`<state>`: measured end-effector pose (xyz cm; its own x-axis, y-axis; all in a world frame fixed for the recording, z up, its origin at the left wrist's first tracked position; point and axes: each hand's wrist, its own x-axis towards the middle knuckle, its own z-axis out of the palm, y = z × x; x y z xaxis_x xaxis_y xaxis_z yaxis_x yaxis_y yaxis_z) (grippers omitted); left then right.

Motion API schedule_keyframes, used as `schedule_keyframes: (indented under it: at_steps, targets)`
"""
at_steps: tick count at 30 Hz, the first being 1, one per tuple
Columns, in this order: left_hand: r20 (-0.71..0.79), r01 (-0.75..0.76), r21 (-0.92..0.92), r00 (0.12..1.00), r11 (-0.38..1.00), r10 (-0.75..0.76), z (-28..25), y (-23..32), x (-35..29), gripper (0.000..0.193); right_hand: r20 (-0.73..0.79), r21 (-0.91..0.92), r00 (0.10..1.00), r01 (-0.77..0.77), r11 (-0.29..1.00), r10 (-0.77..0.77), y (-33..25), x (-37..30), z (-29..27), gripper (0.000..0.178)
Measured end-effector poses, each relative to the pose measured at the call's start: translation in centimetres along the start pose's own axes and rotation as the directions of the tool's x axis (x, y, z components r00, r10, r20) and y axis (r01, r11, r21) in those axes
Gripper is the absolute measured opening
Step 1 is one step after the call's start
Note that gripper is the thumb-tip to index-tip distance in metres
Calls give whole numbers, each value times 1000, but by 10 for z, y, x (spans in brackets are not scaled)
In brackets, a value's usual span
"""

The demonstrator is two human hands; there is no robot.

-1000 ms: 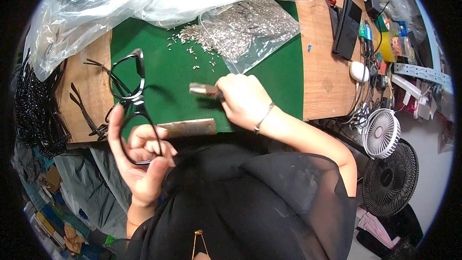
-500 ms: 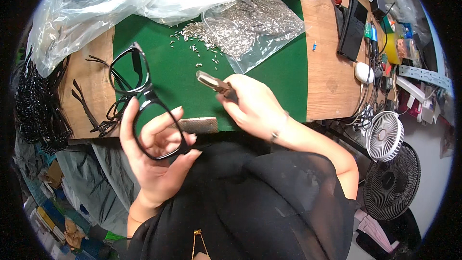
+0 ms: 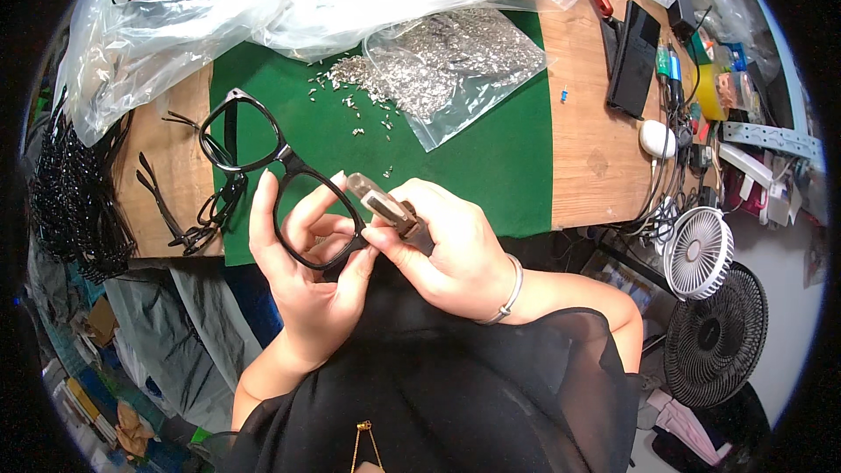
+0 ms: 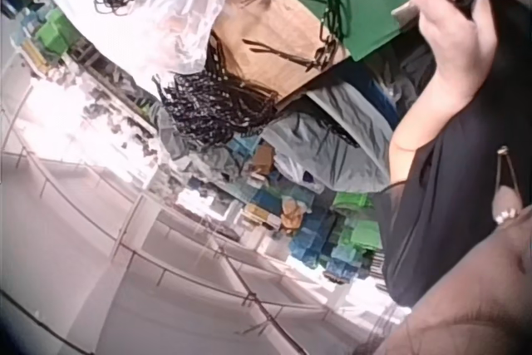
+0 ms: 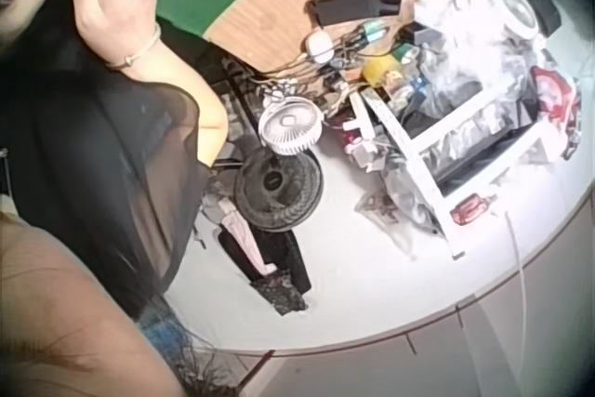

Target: The person repeatedly picks up black eyeglass frames from a plastic bag, uses pliers to adjust the frame arms, and places the frames back into the bag. The process is repeated multiple times throughout the clip.

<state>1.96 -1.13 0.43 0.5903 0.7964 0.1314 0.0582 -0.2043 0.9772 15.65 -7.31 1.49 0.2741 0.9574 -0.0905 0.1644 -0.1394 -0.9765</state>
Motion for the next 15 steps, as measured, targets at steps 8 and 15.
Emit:
schedule_keyframes:
  at_steps: [8, 15]
  targets:
    - [24, 20, -14, 1000, 1000, -19, -1, -2, -1, 89, 163, 495, 928, -371, 786, 335, -9, 5, 3, 17]
    - [261, 203, -286, 957, 936, -128, -28, 11, 8, 89, 424, 532, 855, -502, 682, 299, -36, 19, 0, 19]
